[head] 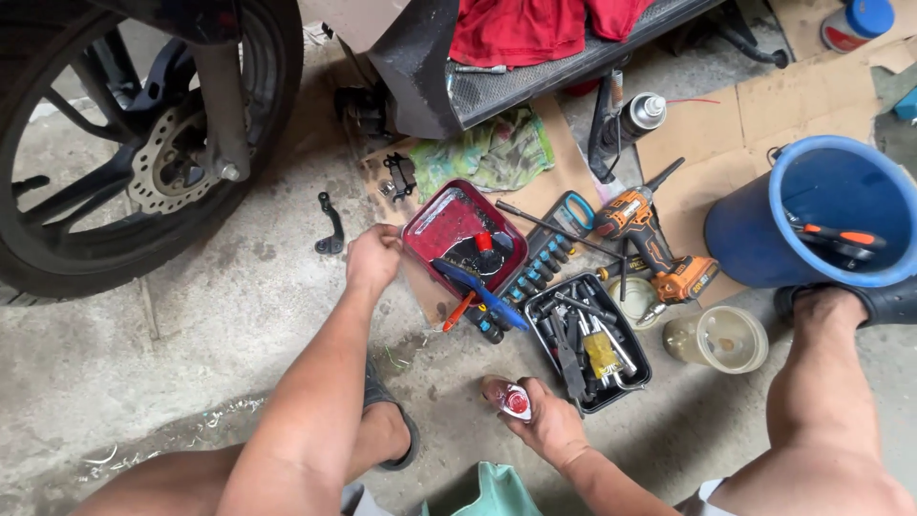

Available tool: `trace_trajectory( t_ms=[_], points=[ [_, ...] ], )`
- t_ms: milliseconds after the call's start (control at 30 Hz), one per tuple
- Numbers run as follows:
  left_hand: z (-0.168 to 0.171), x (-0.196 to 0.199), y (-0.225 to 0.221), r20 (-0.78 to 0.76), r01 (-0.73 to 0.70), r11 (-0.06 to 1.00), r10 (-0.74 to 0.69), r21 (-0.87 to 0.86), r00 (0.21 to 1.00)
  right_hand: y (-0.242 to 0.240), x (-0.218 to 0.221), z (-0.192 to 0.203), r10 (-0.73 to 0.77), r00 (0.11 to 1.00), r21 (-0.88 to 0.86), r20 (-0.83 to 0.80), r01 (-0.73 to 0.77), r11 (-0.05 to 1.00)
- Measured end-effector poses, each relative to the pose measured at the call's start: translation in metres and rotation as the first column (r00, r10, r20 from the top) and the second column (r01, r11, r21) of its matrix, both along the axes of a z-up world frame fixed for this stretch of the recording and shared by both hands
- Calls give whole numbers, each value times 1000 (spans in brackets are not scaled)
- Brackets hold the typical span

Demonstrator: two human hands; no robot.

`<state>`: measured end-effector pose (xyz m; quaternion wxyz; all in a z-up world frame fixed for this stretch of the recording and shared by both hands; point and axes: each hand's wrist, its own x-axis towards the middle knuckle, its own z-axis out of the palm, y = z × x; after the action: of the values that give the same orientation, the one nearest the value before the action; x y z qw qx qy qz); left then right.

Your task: Cleaning and maintaining a motorcycle brake caliper using tools and cleaning spray.

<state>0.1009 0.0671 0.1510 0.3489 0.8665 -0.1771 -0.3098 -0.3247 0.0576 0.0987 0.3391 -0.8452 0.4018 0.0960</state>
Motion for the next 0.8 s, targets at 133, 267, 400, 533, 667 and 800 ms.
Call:
trace_trajectory(
  t_ms=[133,267,400,533,667,800],
  points=[
    [23,-21,-19,122,111,994,-111,4,986,0,3,2,-2,1000,-1,0,2,1000],
    [16,-40,-39,121,272,962,-272,12,955,0,1,3,47,996,-42,74,-44,998],
    [46,-71,-58,44,484,852,-501,200,864,5,-2,1,81,992,-63,93,-76,995],
    [60,-86,-59,59,617,764,-636,189,769,1,-3,0,111,983,-83,149,-100,992],
    [93,-91,-50,98,650,721,-684,240,723,-4,1,8,86,990,-30,116,-83,996],
    [173,-94,-34,172,768,499,-865,402,472,-8,2,9,113,990,-15,84,-112,994]
  ],
)
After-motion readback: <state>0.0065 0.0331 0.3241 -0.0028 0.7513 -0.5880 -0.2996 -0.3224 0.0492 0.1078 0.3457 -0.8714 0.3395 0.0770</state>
